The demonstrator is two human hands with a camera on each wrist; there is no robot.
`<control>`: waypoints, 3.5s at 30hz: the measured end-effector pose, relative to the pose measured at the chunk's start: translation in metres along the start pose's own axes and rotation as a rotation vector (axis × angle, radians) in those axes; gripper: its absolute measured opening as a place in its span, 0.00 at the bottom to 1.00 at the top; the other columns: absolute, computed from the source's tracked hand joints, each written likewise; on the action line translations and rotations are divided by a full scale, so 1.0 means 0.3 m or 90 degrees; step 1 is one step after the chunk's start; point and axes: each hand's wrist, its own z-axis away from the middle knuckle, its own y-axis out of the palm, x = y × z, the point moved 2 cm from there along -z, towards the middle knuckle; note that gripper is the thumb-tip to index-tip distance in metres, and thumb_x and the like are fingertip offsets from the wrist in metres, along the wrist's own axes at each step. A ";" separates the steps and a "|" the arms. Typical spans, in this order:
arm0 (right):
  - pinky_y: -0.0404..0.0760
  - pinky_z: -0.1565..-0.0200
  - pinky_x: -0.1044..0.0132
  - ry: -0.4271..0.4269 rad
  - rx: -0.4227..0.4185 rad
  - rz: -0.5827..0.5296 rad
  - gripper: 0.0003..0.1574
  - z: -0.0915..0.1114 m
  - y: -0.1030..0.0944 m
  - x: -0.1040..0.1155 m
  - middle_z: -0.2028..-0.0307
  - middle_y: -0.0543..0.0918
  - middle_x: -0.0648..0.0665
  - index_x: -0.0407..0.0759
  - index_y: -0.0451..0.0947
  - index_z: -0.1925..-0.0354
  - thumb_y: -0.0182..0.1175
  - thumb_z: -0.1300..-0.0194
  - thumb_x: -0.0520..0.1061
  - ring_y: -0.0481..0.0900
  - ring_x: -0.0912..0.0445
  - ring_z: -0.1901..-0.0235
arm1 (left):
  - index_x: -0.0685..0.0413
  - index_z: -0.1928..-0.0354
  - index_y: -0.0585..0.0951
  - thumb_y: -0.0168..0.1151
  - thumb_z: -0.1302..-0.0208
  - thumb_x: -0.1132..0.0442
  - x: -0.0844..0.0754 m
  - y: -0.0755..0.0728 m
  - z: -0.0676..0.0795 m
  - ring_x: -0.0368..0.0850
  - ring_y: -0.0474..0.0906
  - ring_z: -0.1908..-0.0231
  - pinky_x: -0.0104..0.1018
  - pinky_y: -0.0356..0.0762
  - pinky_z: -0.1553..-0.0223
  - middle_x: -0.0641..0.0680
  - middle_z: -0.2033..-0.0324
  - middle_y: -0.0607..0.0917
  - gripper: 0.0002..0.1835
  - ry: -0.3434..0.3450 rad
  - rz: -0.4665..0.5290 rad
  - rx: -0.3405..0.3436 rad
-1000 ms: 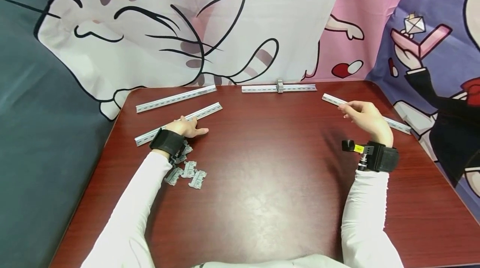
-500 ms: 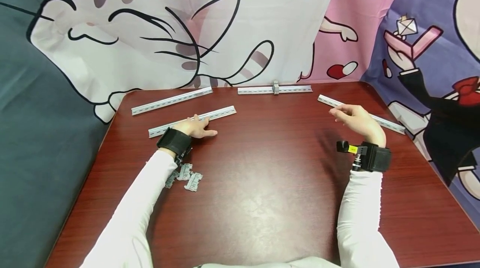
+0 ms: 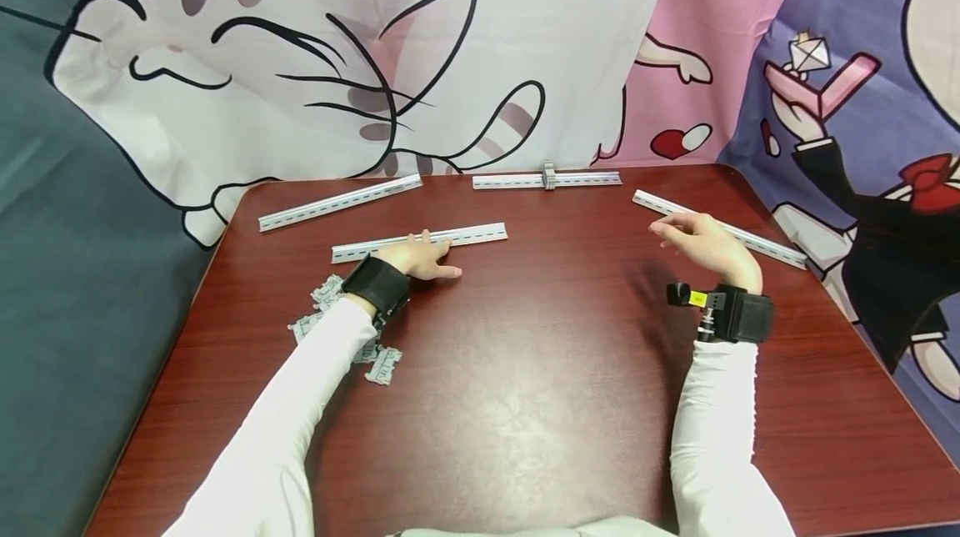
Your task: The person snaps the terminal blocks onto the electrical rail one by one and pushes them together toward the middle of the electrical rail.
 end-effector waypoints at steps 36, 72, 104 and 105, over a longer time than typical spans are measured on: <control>0.74 0.57 0.59 0.021 0.058 0.019 0.29 -0.057 0.058 -0.024 0.60 0.82 0.31 0.27 0.75 0.46 0.48 0.26 0.53 0.78 0.41 0.59 | 0.44 0.23 0.50 0.48 0.32 0.35 -0.383 0.067 -0.044 0.66 0.43 0.26 0.56 0.50 0.28 0.67 0.26 0.50 0.41 0.014 -0.130 -0.037; 0.79 0.58 0.54 0.027 0.142 0.068 0.26 -0.137 0.176 0.042 0.58 0.84 0.31 0.30 0.77 0.47 0.51 0.27 0.51 0.83 0.43 0.61 | 0.33 0.23 0.47 0.47 0.36 0.30 -0.564 0.123 -0.042 0.66 0.44 0.26 0.53 0.49 0.28 0.57 0.24 0.50 0.43 -0.070 -0.154 -0.062; 0.76 0.57 0.59 -0.017 0.180 0.051 0.27 -0.111 0.178 0.103 0.58 0.82 0.33 0.30 0.75 0.46 0.49 0.26 0.52 0.79 0.45 0.58 | 0.48 0.57 0.83 0.83 0.66 0.56 0.142 0.281 0.438 0.55 0.60 0.53 0.49 0.63 0.53 0.57 0.57 0.69 0.28 0.130 0.085 -0.272; 0.74 0.57 0.60 -0.026 0.181 0.054 0.27 -0.111 0.184 0.114 0.58 0.81 0.34 0.31 0.75 0.46 0.49 0.26 0.52 0.78 0.46 0.59 | 0.48 0.59 0.82 0.83 0.66 0.56 0.146 0.286 0.437 0.55 0.60 0.52 0.50 0.62 0.52 0.57 0.57 0.69 0.27 0.129 0.085 -0.279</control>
